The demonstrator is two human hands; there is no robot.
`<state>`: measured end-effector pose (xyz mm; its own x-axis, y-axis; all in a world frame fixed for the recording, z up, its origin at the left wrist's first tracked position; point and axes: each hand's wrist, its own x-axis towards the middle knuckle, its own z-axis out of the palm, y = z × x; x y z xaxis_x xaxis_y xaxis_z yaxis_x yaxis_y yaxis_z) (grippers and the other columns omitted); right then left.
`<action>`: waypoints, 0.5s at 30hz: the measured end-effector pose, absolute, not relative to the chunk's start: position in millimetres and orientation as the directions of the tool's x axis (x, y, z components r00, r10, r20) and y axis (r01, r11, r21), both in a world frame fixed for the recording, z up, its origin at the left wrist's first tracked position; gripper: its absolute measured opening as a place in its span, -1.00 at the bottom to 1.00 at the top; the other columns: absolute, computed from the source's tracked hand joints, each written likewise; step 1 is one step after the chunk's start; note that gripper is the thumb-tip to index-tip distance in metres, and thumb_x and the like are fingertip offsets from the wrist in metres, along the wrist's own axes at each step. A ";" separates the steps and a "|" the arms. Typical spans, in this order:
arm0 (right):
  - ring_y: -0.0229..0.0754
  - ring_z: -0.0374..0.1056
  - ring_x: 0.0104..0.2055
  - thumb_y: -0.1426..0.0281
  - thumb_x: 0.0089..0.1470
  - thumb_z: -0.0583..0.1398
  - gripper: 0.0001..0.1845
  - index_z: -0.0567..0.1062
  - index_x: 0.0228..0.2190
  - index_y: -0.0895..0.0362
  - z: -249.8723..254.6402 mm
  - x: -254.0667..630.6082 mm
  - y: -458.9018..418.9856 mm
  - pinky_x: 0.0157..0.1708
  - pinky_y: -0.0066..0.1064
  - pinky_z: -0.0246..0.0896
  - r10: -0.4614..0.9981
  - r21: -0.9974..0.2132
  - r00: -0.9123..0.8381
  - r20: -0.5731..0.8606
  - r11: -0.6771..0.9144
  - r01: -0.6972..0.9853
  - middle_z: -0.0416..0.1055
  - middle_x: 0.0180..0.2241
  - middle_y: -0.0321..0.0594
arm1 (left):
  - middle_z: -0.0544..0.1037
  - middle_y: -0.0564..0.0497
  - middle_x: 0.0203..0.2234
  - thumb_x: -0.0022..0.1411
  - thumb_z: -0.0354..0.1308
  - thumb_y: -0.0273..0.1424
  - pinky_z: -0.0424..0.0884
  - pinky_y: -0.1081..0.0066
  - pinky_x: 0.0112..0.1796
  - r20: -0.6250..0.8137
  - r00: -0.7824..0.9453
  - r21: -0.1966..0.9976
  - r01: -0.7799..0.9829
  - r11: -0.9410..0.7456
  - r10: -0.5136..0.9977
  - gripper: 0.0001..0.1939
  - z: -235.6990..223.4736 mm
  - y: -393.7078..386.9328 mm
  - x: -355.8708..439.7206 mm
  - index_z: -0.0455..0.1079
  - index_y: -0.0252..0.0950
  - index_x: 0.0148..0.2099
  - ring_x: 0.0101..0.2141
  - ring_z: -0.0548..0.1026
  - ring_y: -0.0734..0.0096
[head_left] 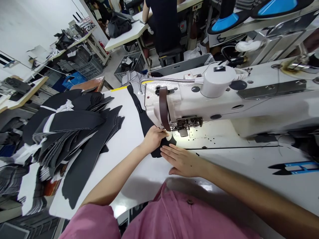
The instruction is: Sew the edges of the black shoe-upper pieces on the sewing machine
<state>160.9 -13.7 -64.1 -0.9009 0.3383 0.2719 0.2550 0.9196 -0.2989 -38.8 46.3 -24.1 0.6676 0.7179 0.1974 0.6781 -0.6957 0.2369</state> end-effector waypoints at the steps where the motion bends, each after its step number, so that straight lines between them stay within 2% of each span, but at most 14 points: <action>1: 0.03 -0.18 0.31 0.08 0.21 0.01 -0.25 0.13 0.17 0.44 -65.0 159.7 -13.3 0.29 -0.08 -0.24 0.344 -0.303 -0.898 0.274 0.917 0.259 0.00 0.23 0.19 | 0.54 -0.05 -0.34 0.22 -0.09 -0.64 0.33 0.33 -0.20 0.189 0.676 0.215 0.679 -0.702 0.712 -0.67 -23.6 47.7 -38.0 0.48 -0.30 -0.21 -0.25 0.46 0.32; 8: 0.08 -0.24 0.32 -0.03 0.18 -0.05 -0.13 0.06 0.20 0.46 -63.6 147.5 -1.0 0.27 -0.03 -0.22 0.395 -0.296 -0.879 0.267 0.902 0.316 -0.03 0.24 0.23 | 0.50 -0.06 -0.43 0.29 -0.13 -0.55 0.32 0.31 -0.22 0.104 0.718 0.014 0.691 -0.723 0.688 -0.69 -17.8 55.2 -33.6 0.46 -0.32 -0.23 -0.31 0.44 0.29; 15: 0.21 -0.15 0.28 -0.19 0.04 -0.02 0.05 0.12 0.15 0.52 -58.4 120.1 8.1 0.25 0.06 -0.26 0.478 -0.252 -0.845 0.240 0.871 0.421 0.04 0.18 0.34 | 0.45 -0.05 -0.50 0.25 -0.08 -0.58 0.30 0.35 -0.31 0.038 0.695 -0.084 0.718 -0.691 0.718 -0.75 -14.2 53.6 -26.7 0.41 -0.34 -0.35 -0.38 0.41 0.31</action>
